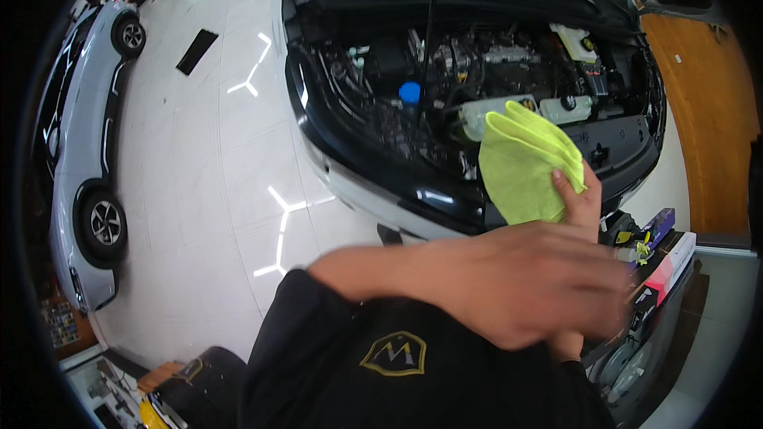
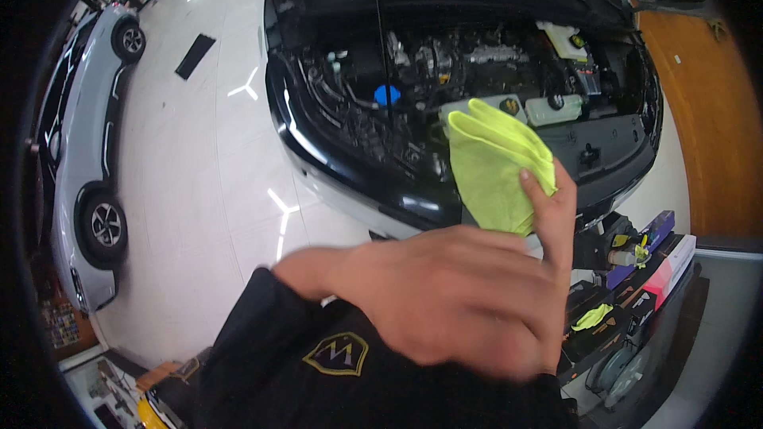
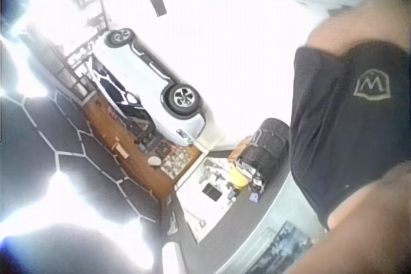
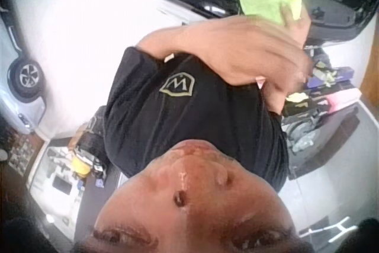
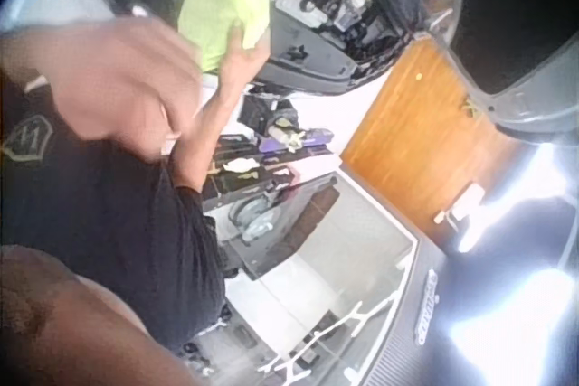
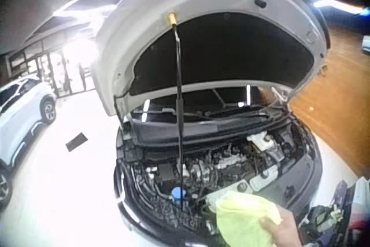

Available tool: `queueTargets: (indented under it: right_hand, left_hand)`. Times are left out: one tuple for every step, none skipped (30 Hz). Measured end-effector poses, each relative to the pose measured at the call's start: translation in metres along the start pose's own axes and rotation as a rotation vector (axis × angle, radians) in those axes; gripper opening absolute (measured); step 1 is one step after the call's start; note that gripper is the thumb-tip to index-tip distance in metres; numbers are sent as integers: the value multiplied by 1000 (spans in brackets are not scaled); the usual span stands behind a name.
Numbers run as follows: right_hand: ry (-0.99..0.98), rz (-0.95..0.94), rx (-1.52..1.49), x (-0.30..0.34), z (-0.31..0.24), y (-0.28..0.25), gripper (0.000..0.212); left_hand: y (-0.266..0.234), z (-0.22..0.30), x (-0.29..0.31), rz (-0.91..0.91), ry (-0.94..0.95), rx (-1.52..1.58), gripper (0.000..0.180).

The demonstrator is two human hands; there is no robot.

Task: The person wipes the engine bay of a white car with a yellow microfiber cloth. They hold a blue power tool in their left hand while wiping with their right. The person applies a liquid from a yellow bottle onto the cloth and continues wiping the engine cover and surrounding components.

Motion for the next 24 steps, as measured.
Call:
queueTargets:
  right_hand:
    - [74, -5, -34, 12, -1, -8, 31]
    - [153, 12, -66, 31, -11, -20, 32]
    - [276, 117, -147, 47, -17, -25, 36]
    - [206, 130, -4, 72, -14, -63, 37]
    - [35, 148, 75, 83, 9, -78, 37]
    - [-80, 164, 100, 95, 26, -73, 38]
    - [17, 165, 177, 99, 28, -94, 38]
    - [89, 165, 88, 105, 30, -102, 35]
    - [93, 171, 93, 119, 38, -114, 34]
    - [101, 196, 111, 135, 40, -123, 33]
    - [86, 222, 28, 139, 40, -133, 32]
    - [117, 247, 15, 142, 36, -144, 32]
    - [124, 253, -12, 153, 41, -152, 32]
    - [131, 254, -38, 164, 45, -158, 33]
    - [124, 251, 2, 167, 45, -165, 33]
    - [110, 256, 36, 172, 52, -170, 33]
    - [97, 254, 70, 174, 58, -172, 34]
    - [59, 266, 30, 171, 62, -169, 35]
    - [52, 233, 78, 172, 66, -174, 35]
    - [45, 197, 123, 170, 68, -179, 35]
    - [81, 220, 132, 175, 72, -185, 35]
    - [84, 215, 115, 164, 73, -179, 35]
    - [107, 168, 160, 158, 77, -185, 33]
    - [108, 168, 25, 153, 67, -173, 31]
  left_hand:
    - [7, 0, -24, -8, 94, -24, 23]
    - [20, -1, -43, -20, 151, -26, 22]
    - [38, -2, -58, -29, 186, -48, 21]
    - [58, -9, -75, 5, 251, -45, 21]
    - [79, -5, -88, -16, 307, -62, 20]
    - [103, 0, -95, -32, 298, -49, 20]
    - [120, -7, -105, -66, 312, -68, 19]
    - [136, -12, -112, -88, 300, -78, 18]
    - [153, -12, -120, -104, 287, -75, 18]
    - [170, -11, -129, -110, 293, -50, 17]
    - [181, -15, -137, -130, 292, -43, 17]
    - [192, -21, -148, -140, 309, -41, 16]
    - [204, -24, -154, -150, 316, -38, 16]
    - [225, -25, -158, -155, 312, -25, 15]
    - [240, -27, -161, -153, 318, -42, 14]
    - [260, -32, -163, -160, 338, -55, 14]
    - [278, -36, -162, -170, 343, -64, 13]
    - [292, -38, -163, -173, 346, -94, 13]
    - [298, -38, -164, -159, 348, -98, 12]
    - [301, -42, -167, -146, 348, -112, 12]
    - [303, -46, -171, -149, 349, -77, 12]
    - [300, -46, -173, -172, 336, -83, 11]
    - [298, -43, -177, -194, 320, -82, 11]
    - [294, -43, -175, -243, 299, -68, 10]
Point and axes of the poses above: each hand's wrist, its own x-axis away from the middle knuckle, its own y-axis out of the palm, z = x × y, the point moved 1 cm from there along -x, towards the middle knuckle, and after that the axes turned 11 degrees about -z, right-handed, at the moved point
